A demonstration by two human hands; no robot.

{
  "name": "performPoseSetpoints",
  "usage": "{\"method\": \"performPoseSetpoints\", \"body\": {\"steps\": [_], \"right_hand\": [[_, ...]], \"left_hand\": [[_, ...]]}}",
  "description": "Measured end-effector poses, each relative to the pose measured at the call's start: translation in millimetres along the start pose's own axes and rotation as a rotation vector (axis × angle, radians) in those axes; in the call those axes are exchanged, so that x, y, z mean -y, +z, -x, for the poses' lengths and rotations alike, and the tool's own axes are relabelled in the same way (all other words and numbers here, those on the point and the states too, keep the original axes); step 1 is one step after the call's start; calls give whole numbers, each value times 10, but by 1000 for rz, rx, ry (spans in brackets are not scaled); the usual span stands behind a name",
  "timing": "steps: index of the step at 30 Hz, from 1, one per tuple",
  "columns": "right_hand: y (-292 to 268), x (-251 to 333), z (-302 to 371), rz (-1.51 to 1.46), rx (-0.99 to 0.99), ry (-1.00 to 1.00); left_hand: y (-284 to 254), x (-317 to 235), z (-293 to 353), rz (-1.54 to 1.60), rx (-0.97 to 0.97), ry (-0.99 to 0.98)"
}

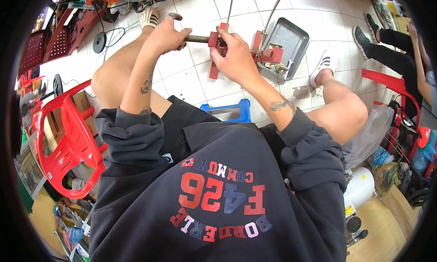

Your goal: The person sits on the floor and assembles a mechanical linkage using a red metal jig. They insert a bolt into the jig, place a brass-colored metal arm over it, and secure the assembly with a nut. The person then uses a wrench to tighten the nut on the arm.

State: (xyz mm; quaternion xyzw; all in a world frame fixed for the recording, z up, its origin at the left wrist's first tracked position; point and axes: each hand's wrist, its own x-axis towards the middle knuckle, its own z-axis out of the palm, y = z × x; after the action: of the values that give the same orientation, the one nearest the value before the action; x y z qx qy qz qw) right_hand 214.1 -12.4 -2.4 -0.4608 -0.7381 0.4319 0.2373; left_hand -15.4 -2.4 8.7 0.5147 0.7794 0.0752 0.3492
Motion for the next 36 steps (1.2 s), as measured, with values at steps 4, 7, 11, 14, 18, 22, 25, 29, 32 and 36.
{"method": "performPoseSetpoints", "body": {"steps": [4,7,11,14,18,22,25,29,32,36], "right_hand": [[18,42,12,-80,-7,75],[23,40,9,-128,-4,101],[-7,83,-1,-148,8,122],[1,62,-12,-131,7,104],[20,36,-10,-97,8,82],[10,34,-14,-71,12,72],[9,85,-12,-97,2,64],[-13,136,8,-203,16,146],[-64,177,31,-228,40,168],[-7,151,70,-188,8,116]], "left_hand": [[-97,-56,34,151,-176,13],[-74,-44,36,178,-242,13],[-189,-61,99,146,-49,-90],[-276,-139,175,80,-6,-94],[-159,-108,158,125,-152,-6],[-112,-109,102,438,-185,-9],[-17,-31,-5,301,-193,63],[29,-97,-63,125,68,-93],[-29,-113,-32,70,59,-96],[-137,-164,94,70,-38,-64]]}}
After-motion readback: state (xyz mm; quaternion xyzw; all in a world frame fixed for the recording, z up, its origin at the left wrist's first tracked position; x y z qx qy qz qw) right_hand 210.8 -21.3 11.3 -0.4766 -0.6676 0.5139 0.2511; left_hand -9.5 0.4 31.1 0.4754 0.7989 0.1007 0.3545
